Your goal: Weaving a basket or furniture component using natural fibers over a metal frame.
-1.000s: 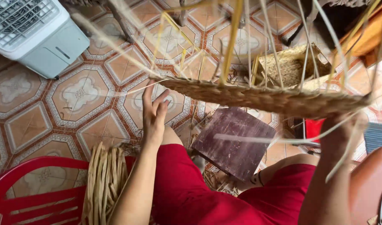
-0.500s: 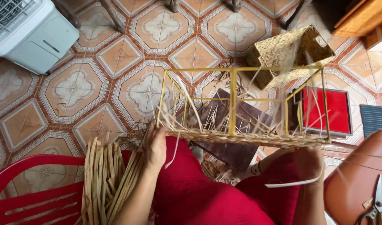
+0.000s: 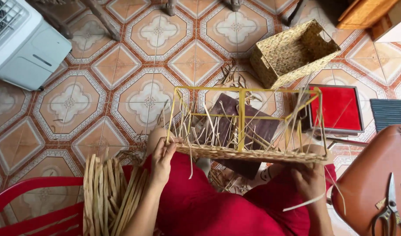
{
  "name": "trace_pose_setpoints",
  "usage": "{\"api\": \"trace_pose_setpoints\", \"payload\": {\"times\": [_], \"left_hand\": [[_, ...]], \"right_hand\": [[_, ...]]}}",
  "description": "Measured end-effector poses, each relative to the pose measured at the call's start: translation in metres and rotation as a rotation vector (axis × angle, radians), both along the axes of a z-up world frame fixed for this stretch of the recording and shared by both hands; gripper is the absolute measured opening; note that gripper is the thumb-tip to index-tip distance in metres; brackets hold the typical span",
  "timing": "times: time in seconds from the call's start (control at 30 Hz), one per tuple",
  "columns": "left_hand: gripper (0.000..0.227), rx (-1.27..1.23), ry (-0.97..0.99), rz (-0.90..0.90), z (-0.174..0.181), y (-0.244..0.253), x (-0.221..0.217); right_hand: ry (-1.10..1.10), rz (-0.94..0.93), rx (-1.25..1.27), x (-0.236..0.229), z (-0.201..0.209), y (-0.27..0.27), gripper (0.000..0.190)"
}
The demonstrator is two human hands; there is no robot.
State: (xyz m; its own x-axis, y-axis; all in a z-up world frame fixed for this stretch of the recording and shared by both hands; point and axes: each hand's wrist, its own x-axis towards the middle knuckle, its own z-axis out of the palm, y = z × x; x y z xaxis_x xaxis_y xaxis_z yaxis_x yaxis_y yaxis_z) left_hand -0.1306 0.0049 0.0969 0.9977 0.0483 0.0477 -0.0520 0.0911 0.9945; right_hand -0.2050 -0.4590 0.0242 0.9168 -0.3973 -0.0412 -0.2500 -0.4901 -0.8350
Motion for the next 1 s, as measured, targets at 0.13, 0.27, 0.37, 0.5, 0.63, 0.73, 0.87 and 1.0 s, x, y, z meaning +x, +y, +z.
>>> {"api": "trace_pose_setpoints", "payload": {"times": [0.13, 0.27, 0.37, 0.5, 0.63, 0.73, 0.87, 1.0], "left_hand": [[0.027, 0.089, 0.023, 0.030, 0.002, 0.003, 0.001], [0.036, 0.538, -0.166, 0.339, 0.033, -0.010, -0.003], [0.019, 0.803, -0.623, 0.495, 0.052, -0.019, -0.033], [0.008, 0.672, -0.894, -0.044, 0.067, -0.072, -0.033], [0.015, 0.912, -0.955, -0.227, 0.073, -0.104, 0.004], [0.019, 1.015, -0.860, -0.177, 0.066, -0.108, 0.020], [0.027, 1.029, -0.698, -0.231, 0.056, -0.109, 0.022], [0.032, 0.953, -0.547, -0.334, 0.071, -0.108, 0.026]], "right_hand": [[-0.090, 0.016, -0.248, -0.038, 0.100, -0.009, 0.055], [-0.167, 0.147, -0.437, -0.059, 0.167, -0.018, 0.021], [-0.354, 0.656, -0.329, -0.032, 0.205, 0.030, 0.027], [-0.483, 0.880, -0.261, 0.032, 0.224, 0.120, 0.037], [-0.539, 0.834, -0.398, 0.078, 0.194, 0.137, 0.040], [-0.473, 0.764, -0.472, 0.091, 0.180, 0.137, 0.042], [-0.406, 0.692, -0.492, 0.091, 0.172, 0.140, 0.042], [-0.314, 0.667, -0.495, 0.093, 0.178, 0.145, 0.049]]}}
